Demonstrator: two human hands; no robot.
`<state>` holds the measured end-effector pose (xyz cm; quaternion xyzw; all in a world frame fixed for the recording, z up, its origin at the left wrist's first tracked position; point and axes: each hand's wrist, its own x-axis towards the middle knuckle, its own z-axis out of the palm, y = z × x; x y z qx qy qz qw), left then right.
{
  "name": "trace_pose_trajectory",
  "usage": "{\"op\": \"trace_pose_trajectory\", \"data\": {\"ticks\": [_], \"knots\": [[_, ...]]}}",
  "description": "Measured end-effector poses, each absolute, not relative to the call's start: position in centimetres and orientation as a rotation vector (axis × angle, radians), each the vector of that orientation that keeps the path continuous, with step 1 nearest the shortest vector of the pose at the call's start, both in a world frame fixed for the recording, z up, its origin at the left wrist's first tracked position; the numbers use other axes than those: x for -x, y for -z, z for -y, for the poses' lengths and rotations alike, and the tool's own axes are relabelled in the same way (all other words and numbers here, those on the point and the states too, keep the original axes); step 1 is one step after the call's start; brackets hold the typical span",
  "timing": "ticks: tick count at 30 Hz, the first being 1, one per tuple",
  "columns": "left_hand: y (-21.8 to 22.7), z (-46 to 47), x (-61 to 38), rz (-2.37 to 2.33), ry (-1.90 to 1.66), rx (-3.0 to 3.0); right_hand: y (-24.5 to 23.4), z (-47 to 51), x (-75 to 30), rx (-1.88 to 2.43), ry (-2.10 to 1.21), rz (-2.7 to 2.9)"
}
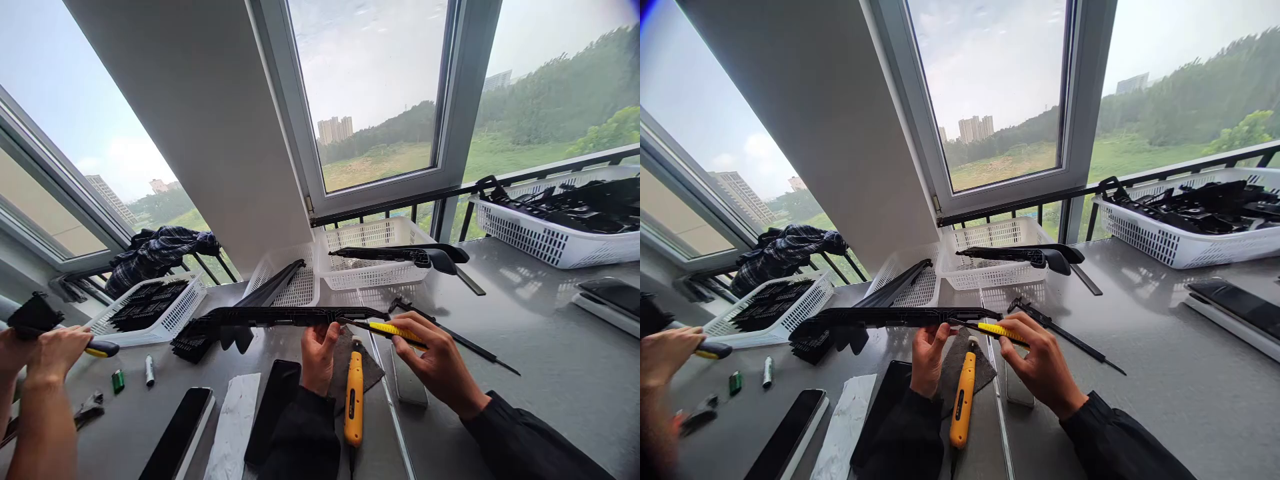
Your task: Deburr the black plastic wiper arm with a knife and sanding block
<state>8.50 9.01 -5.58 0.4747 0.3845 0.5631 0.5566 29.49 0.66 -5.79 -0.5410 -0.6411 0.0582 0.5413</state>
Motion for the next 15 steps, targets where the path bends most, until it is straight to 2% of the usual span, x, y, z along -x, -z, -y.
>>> {"op": "trace_pose_trajectory", "data": {"ticks": [15], "knots": [[5.34,-8.47,-8.71,-0.865,-1.296,-1.146,6.54,-0.72,-28.87,1.313,-0.046,1.493]]}}
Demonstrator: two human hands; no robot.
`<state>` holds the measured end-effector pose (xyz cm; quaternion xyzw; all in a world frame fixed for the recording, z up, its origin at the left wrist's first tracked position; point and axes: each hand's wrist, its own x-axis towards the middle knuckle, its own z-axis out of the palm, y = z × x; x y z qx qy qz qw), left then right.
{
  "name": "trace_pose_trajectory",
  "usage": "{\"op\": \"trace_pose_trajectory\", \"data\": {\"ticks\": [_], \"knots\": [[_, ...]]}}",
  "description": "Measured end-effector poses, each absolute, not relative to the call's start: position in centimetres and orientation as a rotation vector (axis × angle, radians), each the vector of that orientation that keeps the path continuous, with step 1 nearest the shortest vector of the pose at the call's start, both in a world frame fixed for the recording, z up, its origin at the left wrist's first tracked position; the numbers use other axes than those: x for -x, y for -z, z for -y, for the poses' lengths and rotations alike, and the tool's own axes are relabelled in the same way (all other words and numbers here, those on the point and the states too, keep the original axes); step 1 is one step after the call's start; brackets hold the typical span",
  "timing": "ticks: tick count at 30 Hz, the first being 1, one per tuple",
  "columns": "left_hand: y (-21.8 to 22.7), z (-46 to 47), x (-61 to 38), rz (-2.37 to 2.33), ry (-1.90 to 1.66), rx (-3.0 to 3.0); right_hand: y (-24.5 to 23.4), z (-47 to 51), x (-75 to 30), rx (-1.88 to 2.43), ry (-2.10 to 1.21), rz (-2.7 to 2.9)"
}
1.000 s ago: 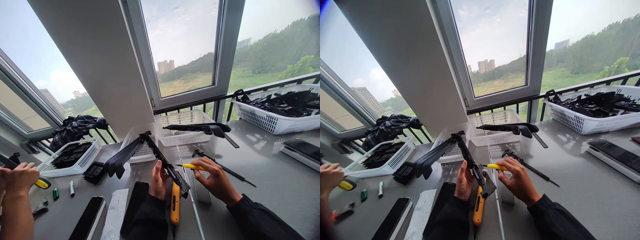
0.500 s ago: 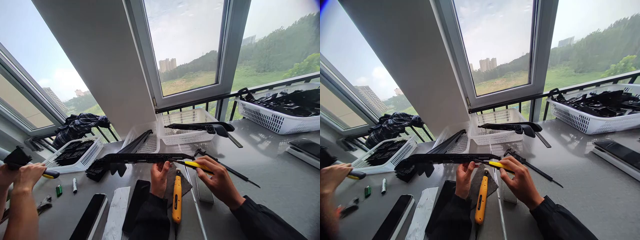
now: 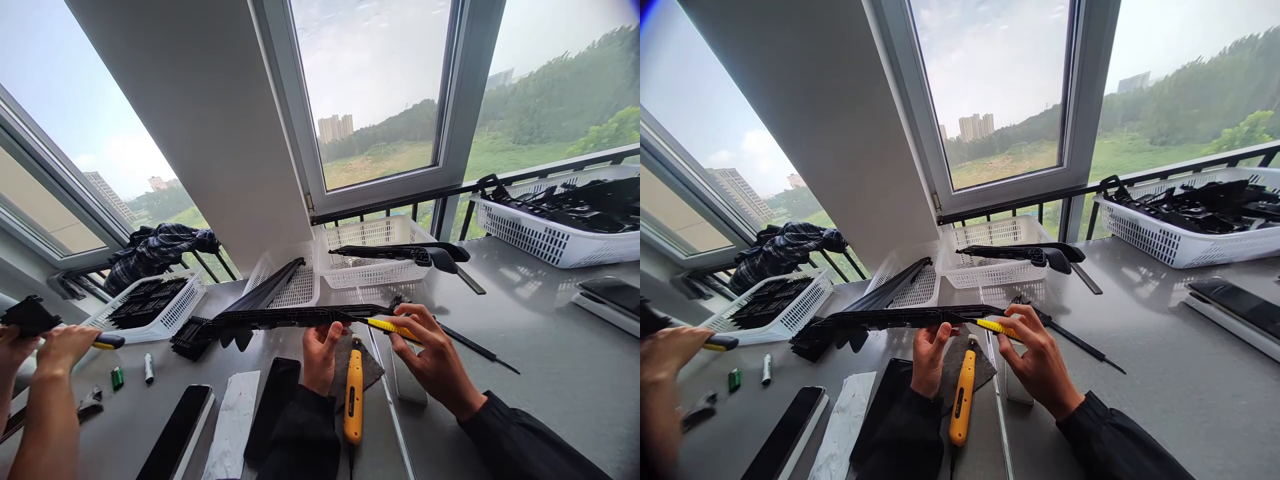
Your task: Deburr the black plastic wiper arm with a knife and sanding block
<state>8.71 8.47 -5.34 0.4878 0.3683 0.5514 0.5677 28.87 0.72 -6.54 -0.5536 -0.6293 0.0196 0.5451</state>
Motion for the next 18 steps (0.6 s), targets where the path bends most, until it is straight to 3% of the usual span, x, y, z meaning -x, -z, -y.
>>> {"op": "trace_pose_trajectory", "data": {"ticks": [18], "knots": [[5.44,-8.61,-8.33,-0.831,-1.199,-1.227,6.46,-0.76,-29.17,1.316,-0.030,1.479]]}}
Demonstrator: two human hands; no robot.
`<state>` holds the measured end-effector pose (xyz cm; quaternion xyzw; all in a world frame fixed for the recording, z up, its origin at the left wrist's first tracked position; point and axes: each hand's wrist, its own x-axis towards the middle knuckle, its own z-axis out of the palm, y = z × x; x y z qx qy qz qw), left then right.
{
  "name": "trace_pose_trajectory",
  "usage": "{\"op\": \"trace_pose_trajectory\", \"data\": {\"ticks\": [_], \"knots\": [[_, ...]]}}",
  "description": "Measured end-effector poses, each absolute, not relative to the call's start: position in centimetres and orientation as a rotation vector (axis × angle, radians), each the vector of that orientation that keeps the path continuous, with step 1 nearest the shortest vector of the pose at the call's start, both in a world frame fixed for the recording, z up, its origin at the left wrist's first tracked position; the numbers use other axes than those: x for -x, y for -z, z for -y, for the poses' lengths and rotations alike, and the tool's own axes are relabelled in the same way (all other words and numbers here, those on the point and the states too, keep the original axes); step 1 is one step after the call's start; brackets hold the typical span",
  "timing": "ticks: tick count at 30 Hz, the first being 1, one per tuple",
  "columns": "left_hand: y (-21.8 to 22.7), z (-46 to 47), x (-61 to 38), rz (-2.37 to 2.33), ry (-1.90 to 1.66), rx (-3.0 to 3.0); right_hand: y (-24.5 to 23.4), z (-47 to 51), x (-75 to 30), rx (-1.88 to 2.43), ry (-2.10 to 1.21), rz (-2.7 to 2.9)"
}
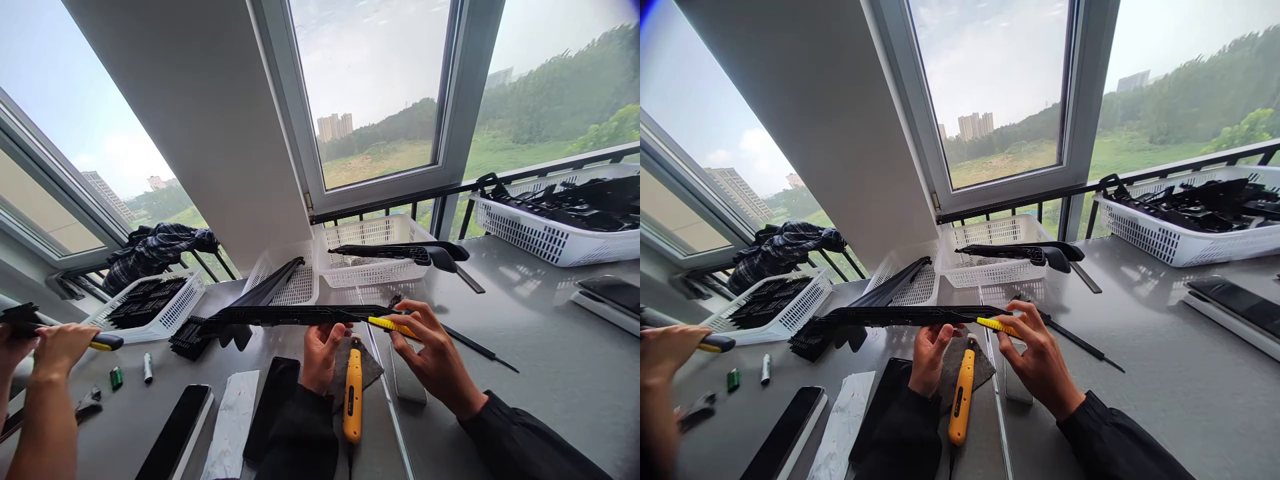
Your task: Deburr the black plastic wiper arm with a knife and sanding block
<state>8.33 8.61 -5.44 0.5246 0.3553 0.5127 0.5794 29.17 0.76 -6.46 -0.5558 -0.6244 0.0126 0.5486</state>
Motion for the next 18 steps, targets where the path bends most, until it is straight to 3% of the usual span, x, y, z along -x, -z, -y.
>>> {"op": "trace_pose_trajectory", "data": {"ticks": [18], "knots": [[5.5,-8.0,-7.9,-0.796,-1.266,-1.318,5.5,-0.6,-31.0,1.281,-0.074,1.463]]}}
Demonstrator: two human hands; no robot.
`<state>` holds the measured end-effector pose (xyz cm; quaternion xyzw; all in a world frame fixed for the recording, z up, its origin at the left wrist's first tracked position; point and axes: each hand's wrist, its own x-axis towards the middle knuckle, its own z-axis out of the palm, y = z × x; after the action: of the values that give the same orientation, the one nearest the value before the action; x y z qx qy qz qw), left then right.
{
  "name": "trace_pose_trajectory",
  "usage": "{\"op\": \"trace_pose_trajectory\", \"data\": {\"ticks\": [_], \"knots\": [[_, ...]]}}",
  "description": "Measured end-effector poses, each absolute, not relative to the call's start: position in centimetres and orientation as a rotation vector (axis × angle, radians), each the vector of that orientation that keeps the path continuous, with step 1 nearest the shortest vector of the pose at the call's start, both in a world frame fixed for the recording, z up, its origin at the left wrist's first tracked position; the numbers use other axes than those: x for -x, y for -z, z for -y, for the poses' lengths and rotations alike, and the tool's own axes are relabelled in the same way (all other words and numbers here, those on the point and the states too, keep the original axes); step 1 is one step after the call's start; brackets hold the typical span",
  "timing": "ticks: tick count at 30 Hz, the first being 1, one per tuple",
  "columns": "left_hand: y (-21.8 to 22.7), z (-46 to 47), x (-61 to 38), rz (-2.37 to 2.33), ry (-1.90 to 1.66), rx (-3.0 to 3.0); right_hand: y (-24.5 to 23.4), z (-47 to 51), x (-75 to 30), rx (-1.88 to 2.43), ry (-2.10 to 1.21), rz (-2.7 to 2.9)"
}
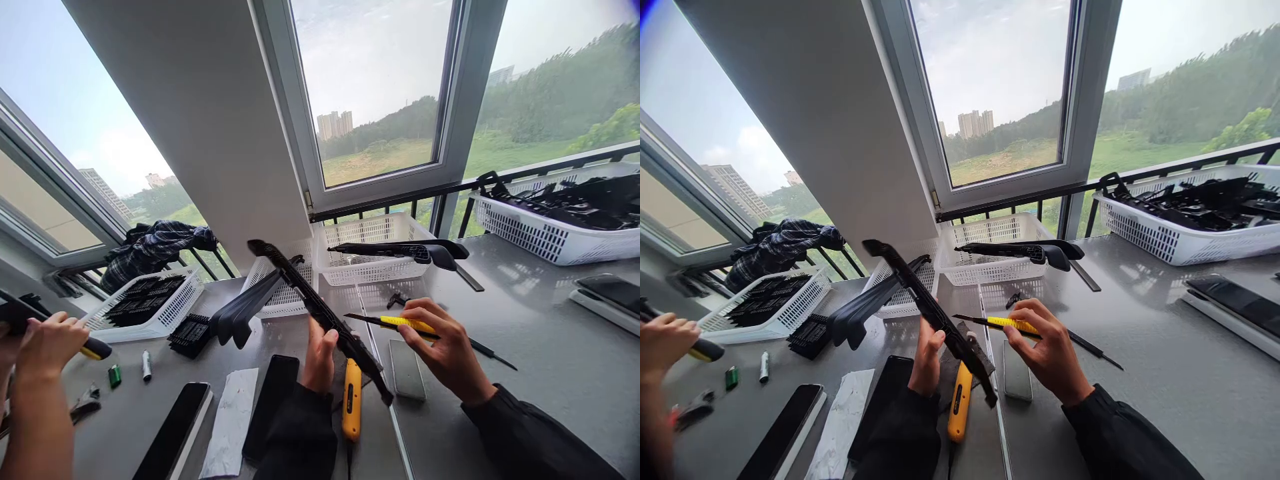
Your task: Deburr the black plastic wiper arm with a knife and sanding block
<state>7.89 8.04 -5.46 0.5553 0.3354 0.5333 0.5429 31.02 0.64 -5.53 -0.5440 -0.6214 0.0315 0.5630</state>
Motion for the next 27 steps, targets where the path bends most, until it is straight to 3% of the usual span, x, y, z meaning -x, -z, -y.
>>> {"op": "trace_pose_trajectory", "data": {"ticks": [7,16,27], "knots": [[5.2,-7.8,-8.1,-0.578,-0.996,-1.086,5.5,-0.5,-30.7,1.252,-0.163,1.596],[5.8,-7.6,-8.4,-0.640,-1.012,-1.060,6.0,-0.5,-31.4,1.278,-0.141,1.739],[6.1,-7.5,-8.8,-0.662,-0.923,-1.080,6.3,-0.9,-32.7,1.430,0.019,1.527]]}}
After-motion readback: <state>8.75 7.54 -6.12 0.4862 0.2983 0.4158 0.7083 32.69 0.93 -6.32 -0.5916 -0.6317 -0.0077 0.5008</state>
